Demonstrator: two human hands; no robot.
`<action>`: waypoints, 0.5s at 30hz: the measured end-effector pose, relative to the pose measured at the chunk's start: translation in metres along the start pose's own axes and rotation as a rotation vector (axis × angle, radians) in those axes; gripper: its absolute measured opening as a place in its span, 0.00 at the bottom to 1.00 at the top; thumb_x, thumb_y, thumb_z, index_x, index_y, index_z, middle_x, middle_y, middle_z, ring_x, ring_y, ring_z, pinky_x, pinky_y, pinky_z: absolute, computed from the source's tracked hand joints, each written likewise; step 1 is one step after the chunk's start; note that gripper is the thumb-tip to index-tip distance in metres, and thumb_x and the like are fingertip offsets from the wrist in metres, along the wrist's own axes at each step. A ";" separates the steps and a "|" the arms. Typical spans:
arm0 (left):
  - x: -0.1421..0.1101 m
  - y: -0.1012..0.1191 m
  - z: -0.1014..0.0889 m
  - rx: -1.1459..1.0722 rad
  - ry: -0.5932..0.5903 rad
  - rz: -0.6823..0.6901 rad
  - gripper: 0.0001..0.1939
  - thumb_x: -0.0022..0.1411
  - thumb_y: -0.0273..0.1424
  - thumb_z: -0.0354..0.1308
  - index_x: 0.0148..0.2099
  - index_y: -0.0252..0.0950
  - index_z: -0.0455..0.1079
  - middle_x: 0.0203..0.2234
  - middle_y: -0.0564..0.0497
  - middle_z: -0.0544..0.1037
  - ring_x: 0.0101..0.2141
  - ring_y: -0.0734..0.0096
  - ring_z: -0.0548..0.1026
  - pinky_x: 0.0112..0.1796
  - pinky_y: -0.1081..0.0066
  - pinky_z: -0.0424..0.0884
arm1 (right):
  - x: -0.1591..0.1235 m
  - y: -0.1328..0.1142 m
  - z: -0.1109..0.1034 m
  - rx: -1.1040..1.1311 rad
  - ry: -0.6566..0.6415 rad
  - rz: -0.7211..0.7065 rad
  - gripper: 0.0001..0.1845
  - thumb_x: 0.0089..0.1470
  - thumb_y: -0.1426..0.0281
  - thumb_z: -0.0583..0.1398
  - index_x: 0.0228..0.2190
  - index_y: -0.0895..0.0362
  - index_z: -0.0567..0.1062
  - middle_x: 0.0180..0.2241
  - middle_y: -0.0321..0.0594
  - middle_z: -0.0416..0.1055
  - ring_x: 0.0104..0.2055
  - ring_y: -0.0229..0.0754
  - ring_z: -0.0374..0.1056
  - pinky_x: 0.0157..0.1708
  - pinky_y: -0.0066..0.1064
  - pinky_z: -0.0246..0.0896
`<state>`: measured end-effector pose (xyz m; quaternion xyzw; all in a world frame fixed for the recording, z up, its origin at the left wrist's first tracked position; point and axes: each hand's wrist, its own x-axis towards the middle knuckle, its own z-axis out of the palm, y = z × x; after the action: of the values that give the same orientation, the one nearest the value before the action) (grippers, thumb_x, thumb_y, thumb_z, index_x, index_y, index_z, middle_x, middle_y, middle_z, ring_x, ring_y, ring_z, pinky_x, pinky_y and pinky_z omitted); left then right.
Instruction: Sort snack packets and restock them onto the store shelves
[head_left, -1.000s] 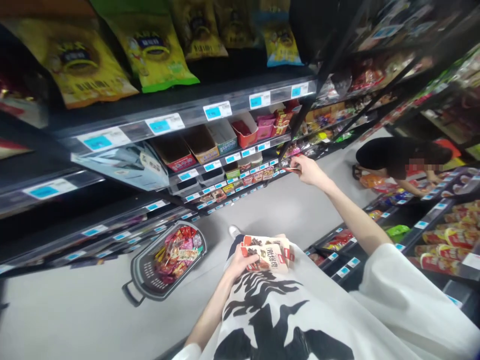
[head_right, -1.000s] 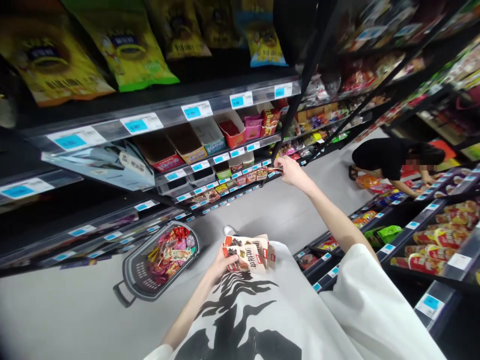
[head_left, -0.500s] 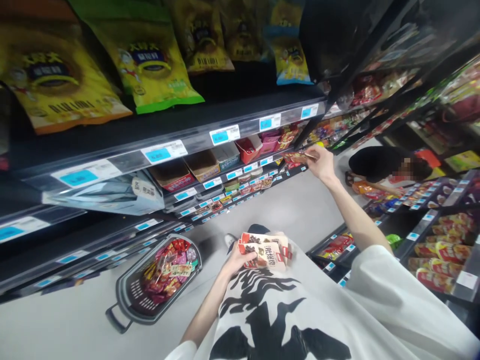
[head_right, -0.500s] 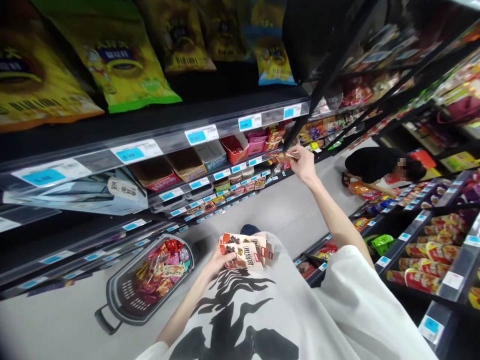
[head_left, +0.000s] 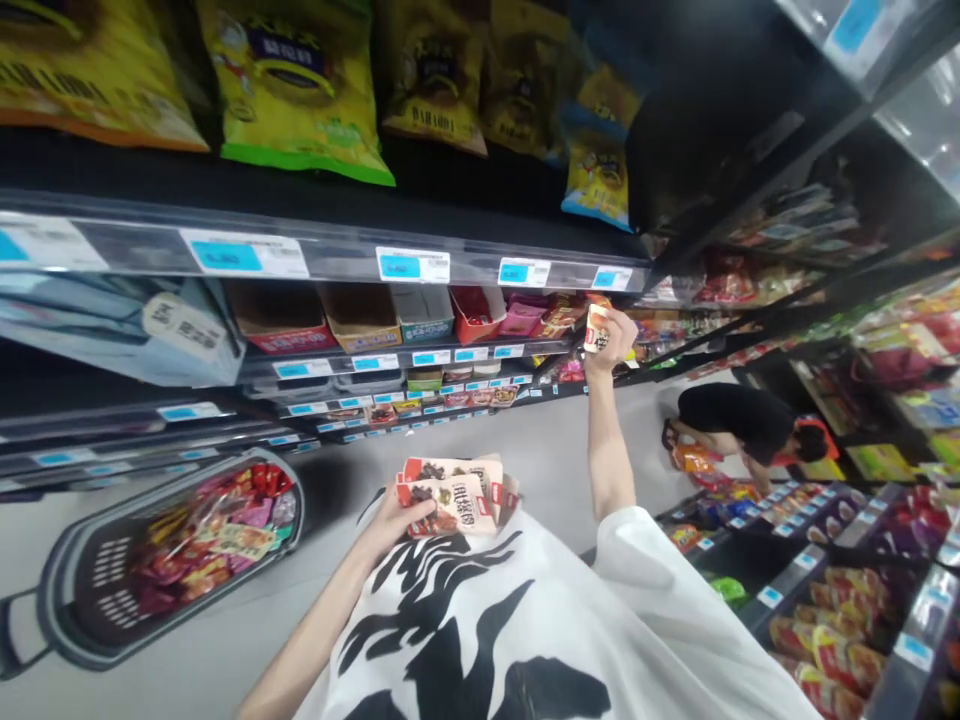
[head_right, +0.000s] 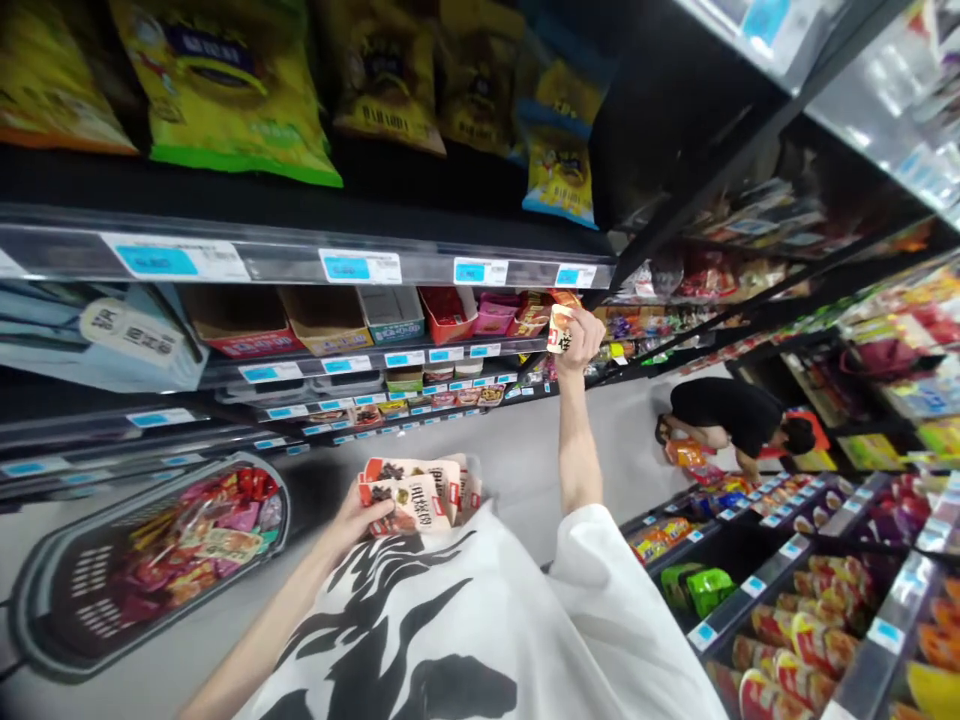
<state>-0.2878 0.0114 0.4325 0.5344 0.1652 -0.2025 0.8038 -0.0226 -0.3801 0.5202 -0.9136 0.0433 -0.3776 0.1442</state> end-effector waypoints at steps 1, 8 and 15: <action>-0.002 -0.002 0.002 -0.012 0.020 0.012 0.30 0.39 0.37 0.79 0.45 0.34 0.77 0.34 0.46 0.86 0.34 0.55 0.84 0.37 0.62 0.82 | 0.003 0.001 0.004 0.015 0.024 0.000 0.12 0.66 0.66 0.55 0.38 0.54 0.78 0.50 0.60 0.74 0.60 0.64 0.70 0.60 0.65 0.60; -0.007 0.001 0.023 0.022 0.108 0.027 0.26 0.34 0.39 0.78 0.38 0.35 0.79 0.31 0.46 0.85 0.32 0.56 0.83 0.36 0.63 0.82 | 0.041 -0.003 0.011 -0.117 -0.283 -0.116 0.19 0.63 0.76 0.54 0.51 0.59 0.77 0.53 0.61 0.73 0.61 0.63 0.67 0.62 0.59 0.60; -0.003 -0.014 0.034 0.011 0.089 0.043 0.27 0.34 0.39 0.78 0.39 0.34 0.79 0.32 0.44 0.86 0.32 0.54 0.83 0.36 0.61 0.82 | 0.076 -0.016 0.014 -0.117 -0.525 -0.187 0.21 0.58 0.83 0.53 0.48 0.62 0.79 0.44 0.62 0.78 0.55 0.66 0.71 0.60 0.61 0.58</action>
<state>-0.2953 -0.0244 0.4357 0.5505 0.1880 -0.1623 0.7970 0.0410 -0.3756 0.5675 -0.9869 -0.0584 -0.1367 0.0622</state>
